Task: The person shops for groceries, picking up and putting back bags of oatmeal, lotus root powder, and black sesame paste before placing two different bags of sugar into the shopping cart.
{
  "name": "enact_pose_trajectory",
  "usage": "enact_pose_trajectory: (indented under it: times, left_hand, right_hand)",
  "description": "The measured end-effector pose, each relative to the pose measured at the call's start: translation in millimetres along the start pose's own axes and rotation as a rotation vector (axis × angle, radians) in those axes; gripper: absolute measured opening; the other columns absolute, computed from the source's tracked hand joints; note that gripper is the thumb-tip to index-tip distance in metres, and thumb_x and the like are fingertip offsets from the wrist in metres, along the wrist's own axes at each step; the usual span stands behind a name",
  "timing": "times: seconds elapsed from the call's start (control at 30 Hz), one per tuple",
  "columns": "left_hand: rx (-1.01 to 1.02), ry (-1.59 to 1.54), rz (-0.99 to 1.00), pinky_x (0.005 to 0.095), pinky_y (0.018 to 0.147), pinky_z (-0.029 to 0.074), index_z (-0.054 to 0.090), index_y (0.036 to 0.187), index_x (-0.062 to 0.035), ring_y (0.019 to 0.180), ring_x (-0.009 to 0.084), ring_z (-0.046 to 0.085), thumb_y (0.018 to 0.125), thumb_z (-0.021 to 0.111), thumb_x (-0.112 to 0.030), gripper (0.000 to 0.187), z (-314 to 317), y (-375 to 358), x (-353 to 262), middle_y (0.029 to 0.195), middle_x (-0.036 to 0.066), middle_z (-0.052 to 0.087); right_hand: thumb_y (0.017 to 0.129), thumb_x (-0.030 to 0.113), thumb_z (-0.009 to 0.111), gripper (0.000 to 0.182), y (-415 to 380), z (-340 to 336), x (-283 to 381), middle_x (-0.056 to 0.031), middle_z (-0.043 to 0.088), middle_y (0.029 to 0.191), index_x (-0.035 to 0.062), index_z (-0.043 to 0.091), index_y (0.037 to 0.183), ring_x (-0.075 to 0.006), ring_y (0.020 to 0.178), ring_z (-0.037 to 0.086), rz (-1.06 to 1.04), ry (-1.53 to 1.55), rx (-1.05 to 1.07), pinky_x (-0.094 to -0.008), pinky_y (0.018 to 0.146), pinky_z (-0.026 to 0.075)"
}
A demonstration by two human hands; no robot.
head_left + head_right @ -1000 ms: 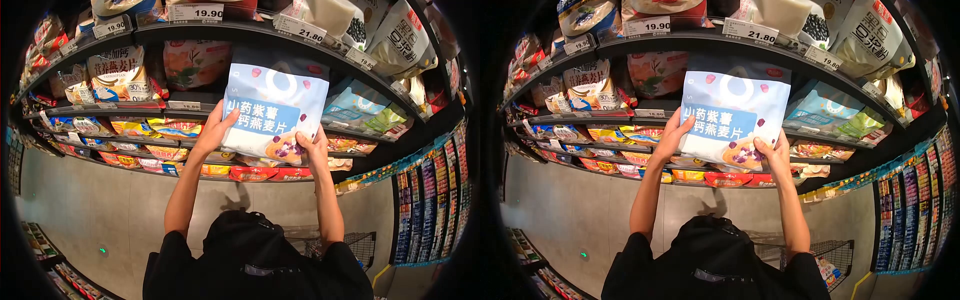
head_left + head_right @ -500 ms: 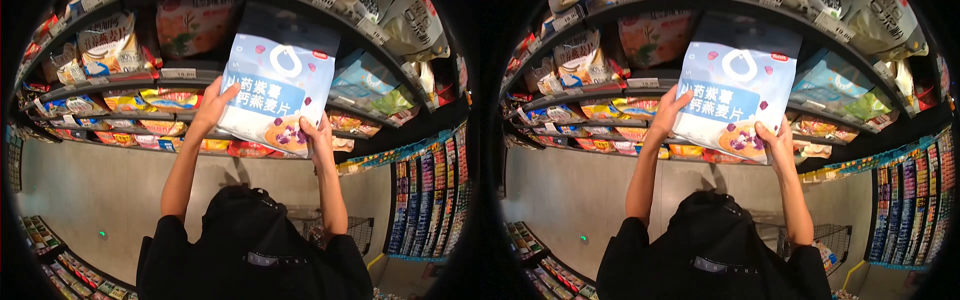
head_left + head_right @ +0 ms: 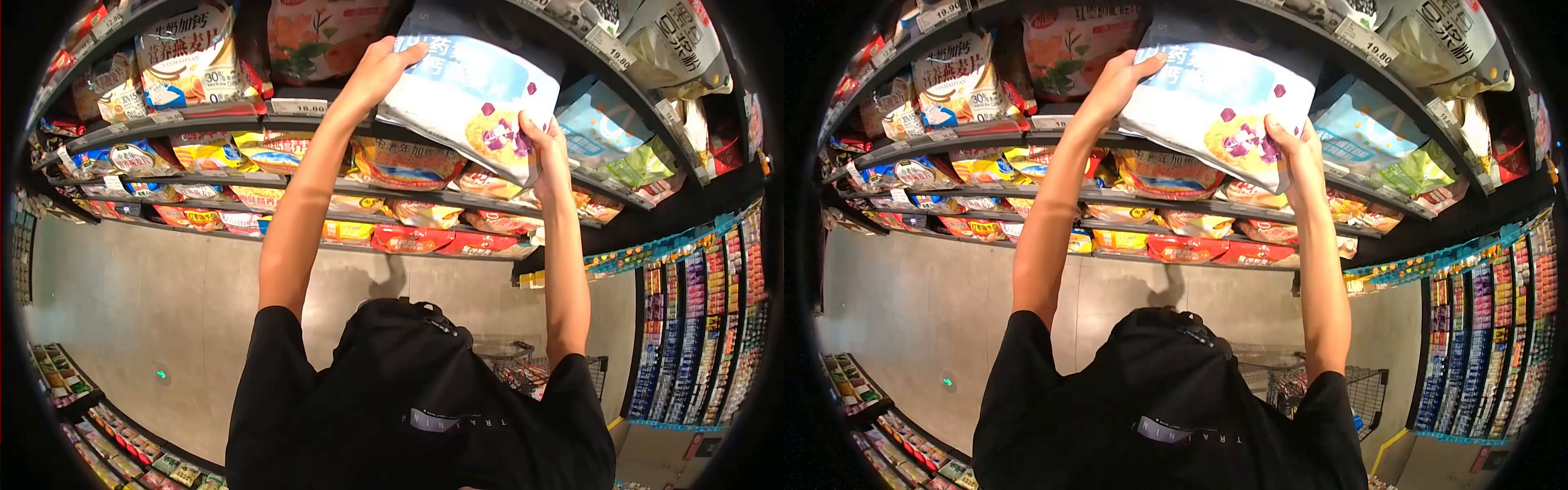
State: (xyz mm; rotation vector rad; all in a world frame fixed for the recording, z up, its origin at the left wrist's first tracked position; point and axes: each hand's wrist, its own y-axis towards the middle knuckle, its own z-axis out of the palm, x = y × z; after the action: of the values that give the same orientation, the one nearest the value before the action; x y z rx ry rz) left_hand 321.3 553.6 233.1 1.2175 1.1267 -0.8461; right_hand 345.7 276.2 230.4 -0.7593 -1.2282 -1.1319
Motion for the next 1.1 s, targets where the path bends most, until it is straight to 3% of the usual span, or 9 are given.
enact_pose_trajectory:
  times: [0.2, 0.37, 0.53, 0.7, 0.77, 0.8, 0.87, 0.97, 1.1]
  left_hand:
    - [-0.020, 0.134, -0.162, 0.0317, 0.090, 0.044, 0.060, 0.122, 0.0012, 0.103, 0.0210, 0.060, 0.090, 0.058, -0.032, 0.046, 1.3, 29.6, -14.3, 0.111, 0.015, 0.067]
    - [-0.110, 0.070, 0.123, 0.0338, 0.104, 0.036, 0.052, 0.133, -0.0003, 0.122, 0.0275, 0.052, 0.097, 0.056, -0.032, 0.048, 16.7, 39.2, 19.9, 0.131, 0.020, 0.058]
    - [-0.043, -0.015, 0.120, 0.0324, 0.108, 0.031, 0.043, 0.143, -0.0029, 0.126, 0.0254, 0.047, 0.098, 0.056, -0.033, 0.055, 17.8, 53.0, 44.7, 0.138, 0.017, 0.053]
    - [-0.059, 0.132, 0.186, 0.0307, 0.106, 0.032, 0.044, 0.138, 0.0001, 0.122, 0.0239, 0.049, 0.096, 0.057, -0.022, 0.050, 17.0, 41.1, 75.3, 0.132, 0.017, 0.056]
    - [0.038, 0.168, 0.101, 0.0338, 0.100, 0.038, 0.043, 0.135, 0.0039, 0.114, 0.0294, 0.054, 0.094, 0.058, -0.020, 0.050, 12.3, 32.4, 70.8, 0.122, 0.023, 0.059]
    - [0.110, 0.365, -0.133, 0.0352, 0.098, 0.040, 0.046, 0.131, 0.0058, 0.112, 0.0300, 0.057, 0.094, 0.058, -0.024, 0.049, 5.8, 34.5, 62.6, 0.119, 0.026, 0.059]
    - [0.079, 0.361, -0.069, 0.0363, 0.097, 0.041, 0.047, 0.130, 0.0063, 0.111, 0.0307, 0.057, 0.094, 0.059, -0.027, 0.051, 7.9, 31.1, 65.6, 0.118, 0.028, 0.059]
    - [0.031, 0.410, -0.015, 0.0358, 0.094, 0.042, 0.045, 0.132, 0.0047, 0.105, 0.0256, 0.056, 0.096, 0.059, -0.030, 0.052, 9.5, 27.3, 75.2, 0.117, 0.023, 0.059]
    - [-0.027, 0.316, 0.112, 0.0344, 0.093, 0.043, 0.043, 0.135, 0.0031, 0.101, 0.0207, 0.054, 0.097, 0.060, -0.028, 0.053, 16.8, 12.9, 86.7, 0.116, 0.016, 0.058]
  right_hand:
    - [0.084, 0.015, 0.076, 0.041, 53.4, -15.5, 1.8, -0.0085, 0.065, 0.103, -0.0001, 0.054, 0.115, -0.0139, 0.091, 0.063, -0.106, -0.161, -0.065, -0.0295, 0.081, 0.053]
    - [0.082, 0.023, 0.080, 0.041, 67.0, -20.2, -7.9, -0.0087, 0.068, 0.095, -0.0012, 0.057, 0.106, -0.0137, 0.082, 0.065, -0.159, -0.377, -0.154, -0.0299, 0.075, 0.053]
    - [0.073, 0.031, 0.085, 0.049, 73.4, -19.5, -14.1, -0.0245, 0.068, 0.083, -0.0086, 0.059, 0.086, -0.0286, 0.077, 0.068, -0.311, -0.952, -0.450, -0.0390, 0.069, 0.054]
    - [0.082, 0.028, 0.078, 0.053, 66.4, -20.5, -46.3, -0.0324, 0.063, 0.091, -0.0086, 0.045, 0.101, -0.0460, 0.085, 0.064, -0.402, -1.107, -0.412, -0.0480, 0.076, 0.049]
    - [0.084, 0.022, 0.074, 0.063, 55.2, -12.1, -46.0, -0.0386, 0.054, 0.117, -0.0128, 0.037, 0.121, -0.0474, 0.109, 0.058, -0.353, -1.004, -0.398, -0.0461, 0.093, 0.046]
    - [0.084, 0.022, 0.074, 0.063, 52.2, -9.6, -48.7, -0.0386, 0.054, 0.117, -0.0128, 0.037, 0.121, -0.0474, 0.109, 0.058, -0.354, -1.003, -0.403, -0.0461, 0.093, 0.046]
    - [0.086, 0.009, 0.067, 0.073, 42.5, -5.8, -55.4, -0.0385, 0.032, 0.141, -0.0127, 0.023, 0.140, -0.0497, 0.132, 0.037, -0.610, -0.981, -0.440, -0.0447, 0.111, 0.033]
    - [0.086, 0.003, 0.062, 0.081, 19.1, 2.4, -45.8, -0.0334, 0.020, 0.151, -0.0088, 0.012, 0.149, -0.0455, 0.142, 0.023, -0.685, -0.905, -0.319, -0.0436, 0.118, 0.021]
    - [0.086, -0.001, 0.058, 0.070, -24.3, 7.2, -42.6, -0.0292, 0.026, 0.151, -0.0020, 0.027, 0.149, -0.0439, 0.140, 0.029, -0.776, -0.908, -0.244, -0.0456, 0.114, 0.028]
